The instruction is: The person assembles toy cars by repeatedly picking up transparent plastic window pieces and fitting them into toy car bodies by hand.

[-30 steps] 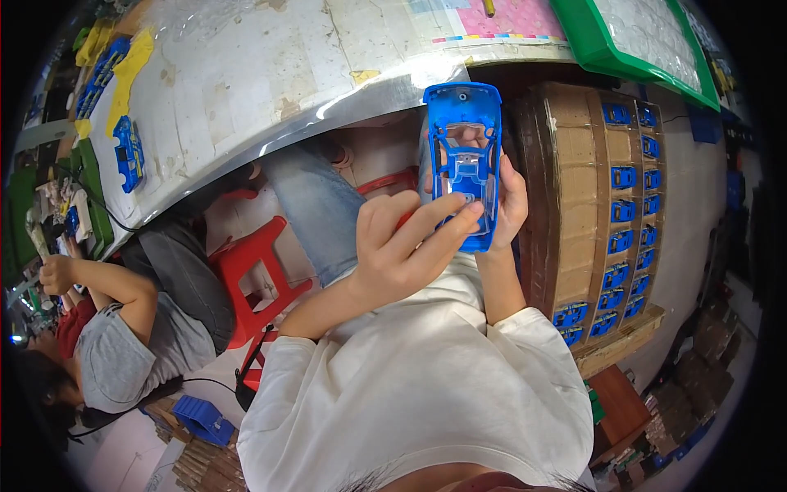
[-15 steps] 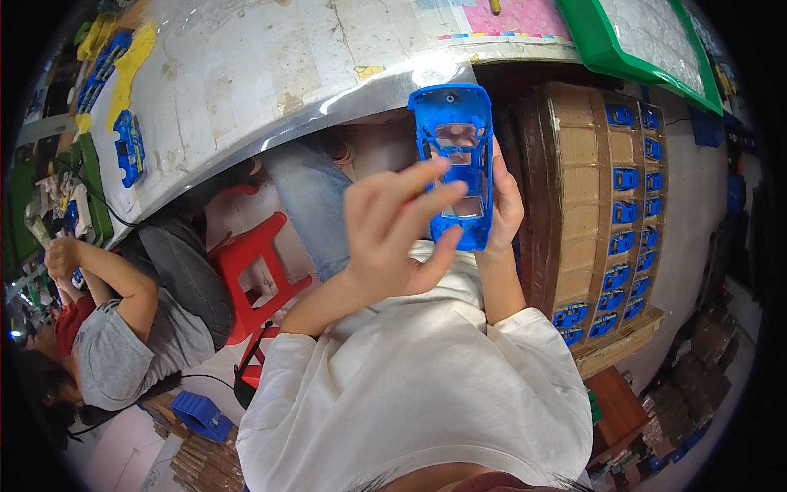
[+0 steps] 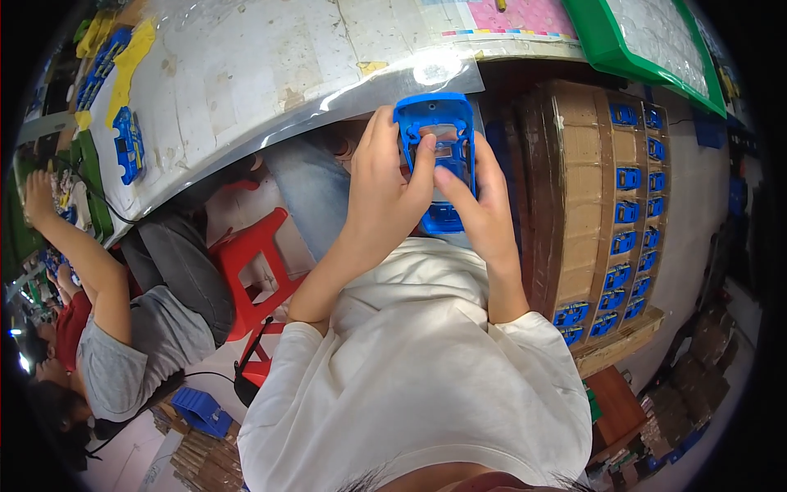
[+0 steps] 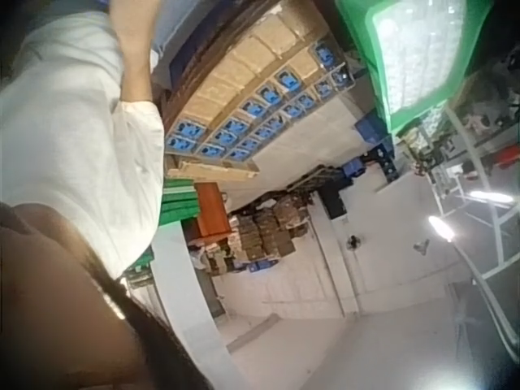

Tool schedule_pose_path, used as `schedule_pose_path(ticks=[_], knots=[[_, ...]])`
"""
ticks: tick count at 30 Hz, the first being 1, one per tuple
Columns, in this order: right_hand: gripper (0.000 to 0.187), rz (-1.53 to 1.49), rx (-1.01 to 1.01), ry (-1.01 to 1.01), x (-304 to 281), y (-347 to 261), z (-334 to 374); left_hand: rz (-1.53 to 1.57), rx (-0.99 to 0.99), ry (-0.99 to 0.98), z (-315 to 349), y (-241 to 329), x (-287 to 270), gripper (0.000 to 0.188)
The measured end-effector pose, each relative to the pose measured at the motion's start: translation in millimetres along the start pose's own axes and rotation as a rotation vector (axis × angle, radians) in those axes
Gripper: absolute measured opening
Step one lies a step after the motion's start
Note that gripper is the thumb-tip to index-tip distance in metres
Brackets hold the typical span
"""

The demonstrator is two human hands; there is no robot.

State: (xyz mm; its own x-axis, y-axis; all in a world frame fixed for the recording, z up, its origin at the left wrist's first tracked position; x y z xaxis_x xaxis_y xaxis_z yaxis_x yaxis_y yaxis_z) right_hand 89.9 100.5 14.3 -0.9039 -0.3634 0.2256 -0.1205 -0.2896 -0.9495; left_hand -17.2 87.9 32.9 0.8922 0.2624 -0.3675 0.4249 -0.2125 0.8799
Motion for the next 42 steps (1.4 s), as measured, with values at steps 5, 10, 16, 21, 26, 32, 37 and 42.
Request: schedule_pose_path(ticks=[5, 10, 16, 21, 26, 32, 37, 42], knots=[[0.007, 0.297, -0.030, 0.178, -8.3, -3.4, -4.1, 0.049, -0.041, 0.030, 3.4, -6.6, 7.3, 0.020], [0.006, 0.342, -0.016, 0.204, -10.6, 0.5, -5.7, 0.082, -0.106, 0.030, 5.8, -12.7, 9.1, 0.024], [0.005, 0.372, -0.027, 0.229, -11.1, -0.2, -5.1, 0.024, -0.026, 0.005, 4.0, -8.8, 9.1, 0.015], [0.005, 0.368, -0.023, 0.241, -11.9, 1.1, -5.3, 0.006, 0.003, -0.023, 2.7, -7.1, 11.0, 0.016], [0.004, 0.368, -0.026, 0.234, -10.5, -0.3, -5.9, 0.092, -0.033, 0.020, 6.3, -18.4, 15.5, 0.015], [0.009, 0.413, -0.047, 0.209, -10.1, 0.5, -7.5, 0.153, -0.065, 0.049, 3.6, -16.9, 11.5, 0.018], [0.020, 0.239, 0.016, 0.090, -6.7, 6.8, -2.9, 0.189, -0.045, 0.169, 1.1, -17.1, -2.0, 0.012], [0.025, 0.237, 0.074, 0.028, -3.0, 11.8, -3.7, 0.212, -0.036, 0.206, -0.7, -13.4, -3.7, 0.013]])
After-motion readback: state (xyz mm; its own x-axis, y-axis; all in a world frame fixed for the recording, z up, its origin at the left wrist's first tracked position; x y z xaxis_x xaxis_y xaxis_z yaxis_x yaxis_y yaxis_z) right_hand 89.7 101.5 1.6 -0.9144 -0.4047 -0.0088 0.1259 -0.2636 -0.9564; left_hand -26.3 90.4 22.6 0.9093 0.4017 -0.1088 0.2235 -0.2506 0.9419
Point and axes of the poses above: each hand's wrist, its own z-axis away from the middle knuckle, its own x-axis out of the palm, y = z × x, the point moved 8 cm from there along -z, towards the middle knuckle, and after that the axes turned 10 degrees about x, right-handed, at the moved point
